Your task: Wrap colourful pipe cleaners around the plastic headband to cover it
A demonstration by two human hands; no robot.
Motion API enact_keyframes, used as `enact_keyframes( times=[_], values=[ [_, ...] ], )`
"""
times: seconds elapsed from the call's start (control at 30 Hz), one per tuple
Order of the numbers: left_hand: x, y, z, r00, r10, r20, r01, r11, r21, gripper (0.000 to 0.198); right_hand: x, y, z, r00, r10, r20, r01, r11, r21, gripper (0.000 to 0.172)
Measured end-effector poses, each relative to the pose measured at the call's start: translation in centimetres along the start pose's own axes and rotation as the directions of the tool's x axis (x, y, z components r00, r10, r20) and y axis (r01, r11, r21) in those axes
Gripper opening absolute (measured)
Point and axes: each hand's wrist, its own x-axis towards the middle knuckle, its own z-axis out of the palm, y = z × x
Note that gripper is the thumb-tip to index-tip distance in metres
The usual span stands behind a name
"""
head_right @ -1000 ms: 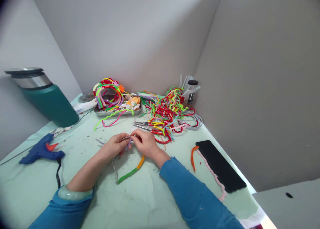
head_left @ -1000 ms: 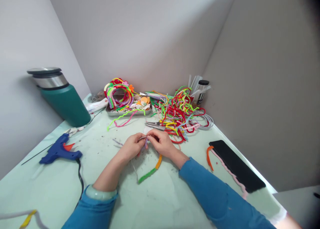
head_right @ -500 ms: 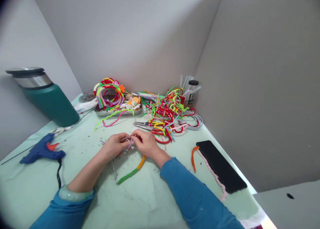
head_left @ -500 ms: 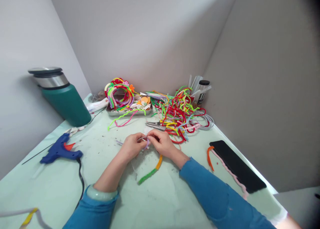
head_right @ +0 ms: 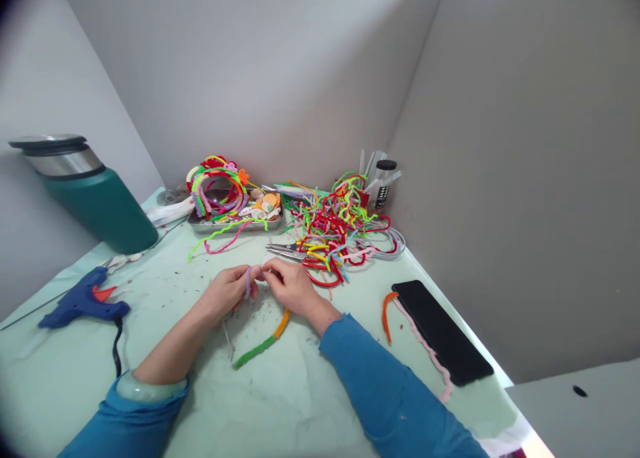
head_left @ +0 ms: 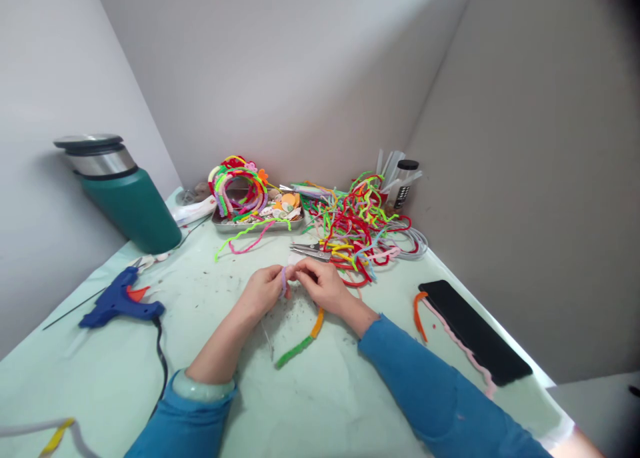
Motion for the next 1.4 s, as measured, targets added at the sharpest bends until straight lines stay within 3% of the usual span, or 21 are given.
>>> enact_keyframes(
  times=[0.23,0.53,0.8,1.13,1.4],
  values=[
    [-0.1,0.1,0.1,1.000,-0.006,-0.005,0.005,0.999,-0.031,0.046,0.0,0.1,0.1,1.000,0.006,-0.011,-0.007,0.998,-0.062,0.015],
    [-0.2,0.3,0.1,0.999,-0.046,0.009,0.047,0.996,-0.076,0.057,0.1,0.1,0.2,1.000,-0.014,0.014,0.015,1.000,-0.025,0.016],
    [-0.1,0.2,0.2,1.000,-0.023,0.021,0.022,0.999,0.024,0.051,-0.1,0.1,0.1,1.000,-0.030,0.004,0.030,0.994,-0.105,0.011],
    [0.4,-0.7,-0.1,0.985,0.054,-0.163,-0.053,0.999,0.012,0.040,-0.1,0.3,0.2,1.000,-0.025,-0.006,0.024,0.988,-0.150,0.010],
    [0.1,0.2,-0.2,0.992,-0.005,-0.126,-0.006,0.996,-0.086,0.050,-0.1,-0.3,0.2,1.000,-0.019,0.001,0.019,0.992,-0.123,0.010]
  ],
)
